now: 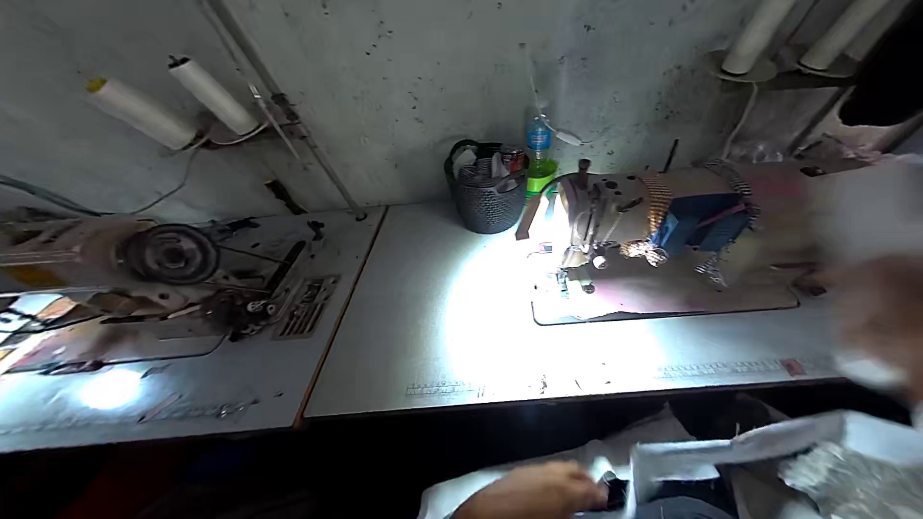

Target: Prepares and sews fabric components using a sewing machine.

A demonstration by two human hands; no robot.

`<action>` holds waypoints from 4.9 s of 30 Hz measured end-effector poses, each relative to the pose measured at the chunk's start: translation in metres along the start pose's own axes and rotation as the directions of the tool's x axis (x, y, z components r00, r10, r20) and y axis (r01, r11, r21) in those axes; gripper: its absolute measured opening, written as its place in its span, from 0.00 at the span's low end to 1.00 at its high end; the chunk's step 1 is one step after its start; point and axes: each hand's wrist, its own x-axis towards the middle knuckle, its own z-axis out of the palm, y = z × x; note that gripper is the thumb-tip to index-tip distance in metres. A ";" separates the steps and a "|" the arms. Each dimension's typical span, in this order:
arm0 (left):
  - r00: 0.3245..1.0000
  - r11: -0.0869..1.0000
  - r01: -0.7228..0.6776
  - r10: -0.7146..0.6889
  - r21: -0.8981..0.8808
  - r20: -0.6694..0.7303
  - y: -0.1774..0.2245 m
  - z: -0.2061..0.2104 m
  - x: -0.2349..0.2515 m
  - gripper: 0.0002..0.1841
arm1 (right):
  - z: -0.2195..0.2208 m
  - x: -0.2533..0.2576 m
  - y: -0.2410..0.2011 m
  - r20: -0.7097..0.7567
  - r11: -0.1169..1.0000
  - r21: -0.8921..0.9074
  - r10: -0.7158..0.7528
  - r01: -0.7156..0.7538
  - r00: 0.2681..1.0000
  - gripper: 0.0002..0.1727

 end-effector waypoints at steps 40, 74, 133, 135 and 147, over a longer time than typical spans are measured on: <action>0.545 0.426 -0.478 -0.542 -0.768 -0.640 -0.016 0.019 0.055 0.05 | 0.214 -0.095 0.032 0.031 0.930 0.105 -0.358 0.353 0.933 0.10; 0.483 0.639 -0.113 -0.634 -0.761 -0.603 -0.038 -0.057 0.120 0.06 | 0.204 -0.115 0.069 -0.077 0.993 -0.032 -0.117 0.115 0.990 0.19; 0.902 0.764 -0.122 0.351 0.634 -0.250 -0.157 -0.118 0.128 0.19 | 0.237 -0.008 0.096 0.264 0.736 -0.534 -0.322 0.416 0.909 0.26; 0.912 0.750 -0.113 0.339 0.652 -0.232 -0.157 -0.119 0.128 0.19 | 0.237 -0.008 0.097 0.261 0.738 -0.534 -0.319 0.412 0.911 0.27; 0.901 0.770 -0.110 0.345 0.628 -0.265 -0.159 -0.124 0.131 0.19 | 0.239 -0.006 0.099 0.284 0.768 -0.487 -0.310 0.415 0.907 0.26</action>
